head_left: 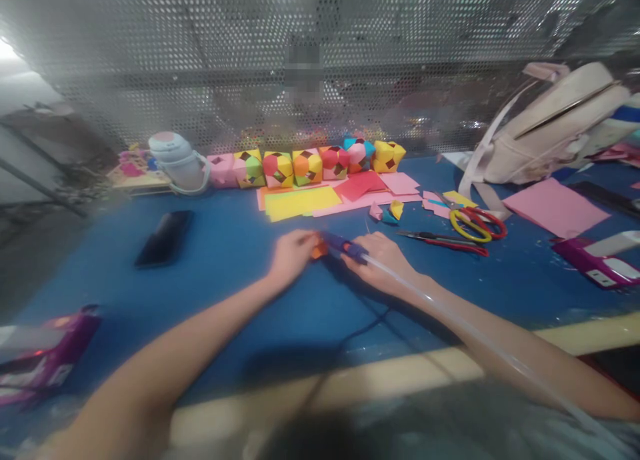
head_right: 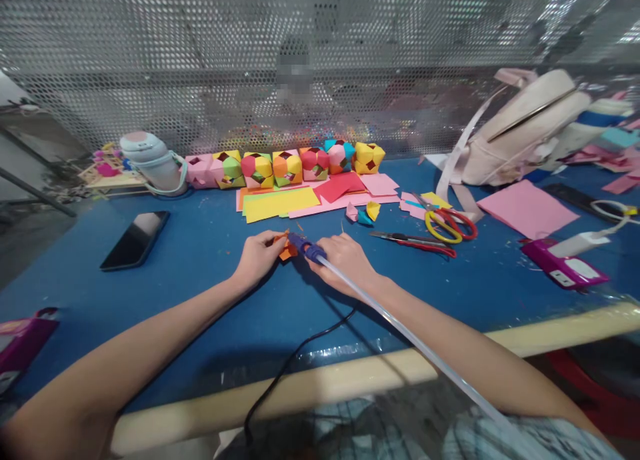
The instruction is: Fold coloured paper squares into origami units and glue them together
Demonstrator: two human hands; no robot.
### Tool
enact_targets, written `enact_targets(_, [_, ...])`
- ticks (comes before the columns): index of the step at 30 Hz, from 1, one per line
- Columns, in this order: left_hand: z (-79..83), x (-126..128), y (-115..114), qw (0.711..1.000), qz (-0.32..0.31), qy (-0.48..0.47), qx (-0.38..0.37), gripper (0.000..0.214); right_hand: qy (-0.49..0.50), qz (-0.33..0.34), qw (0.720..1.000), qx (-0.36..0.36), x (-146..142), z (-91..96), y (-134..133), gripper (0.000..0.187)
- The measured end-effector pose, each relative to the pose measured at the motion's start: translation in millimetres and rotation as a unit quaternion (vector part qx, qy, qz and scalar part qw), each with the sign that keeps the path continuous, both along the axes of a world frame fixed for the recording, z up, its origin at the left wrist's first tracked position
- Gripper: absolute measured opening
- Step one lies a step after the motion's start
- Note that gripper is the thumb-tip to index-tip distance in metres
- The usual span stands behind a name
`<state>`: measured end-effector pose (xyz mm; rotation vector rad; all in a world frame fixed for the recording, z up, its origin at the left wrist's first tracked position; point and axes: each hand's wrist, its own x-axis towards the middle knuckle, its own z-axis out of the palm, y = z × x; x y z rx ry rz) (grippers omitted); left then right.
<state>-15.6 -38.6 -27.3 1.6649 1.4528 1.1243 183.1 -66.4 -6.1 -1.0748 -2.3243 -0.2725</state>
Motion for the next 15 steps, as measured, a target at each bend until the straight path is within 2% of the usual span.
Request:
enact_targets(9, [-2.6, -0.6, 1.8, 0.999, 0.002, -0.032, -0.013, 0.024, 0.003, -0.004, 0.999, -0.040, 1.4, 0.7, -0.3, 0.028])
enact_targets(12, [-2.5, -0.7, 2.2, 0.999, 0.005, -0.047, -0.018, 0.024, 0.012, -0.019, 0.996, -0.081, 1.2, 1.6, -0.5, 0.031])
enact_targets(15, [-0.9, -0.4, 1.6, 0.997, 0.005, -0.067, -0.025, 0.024, 0.089, -0.038, 0.982, -0.159, 0.7, 6.1, -1.3, 0.031])
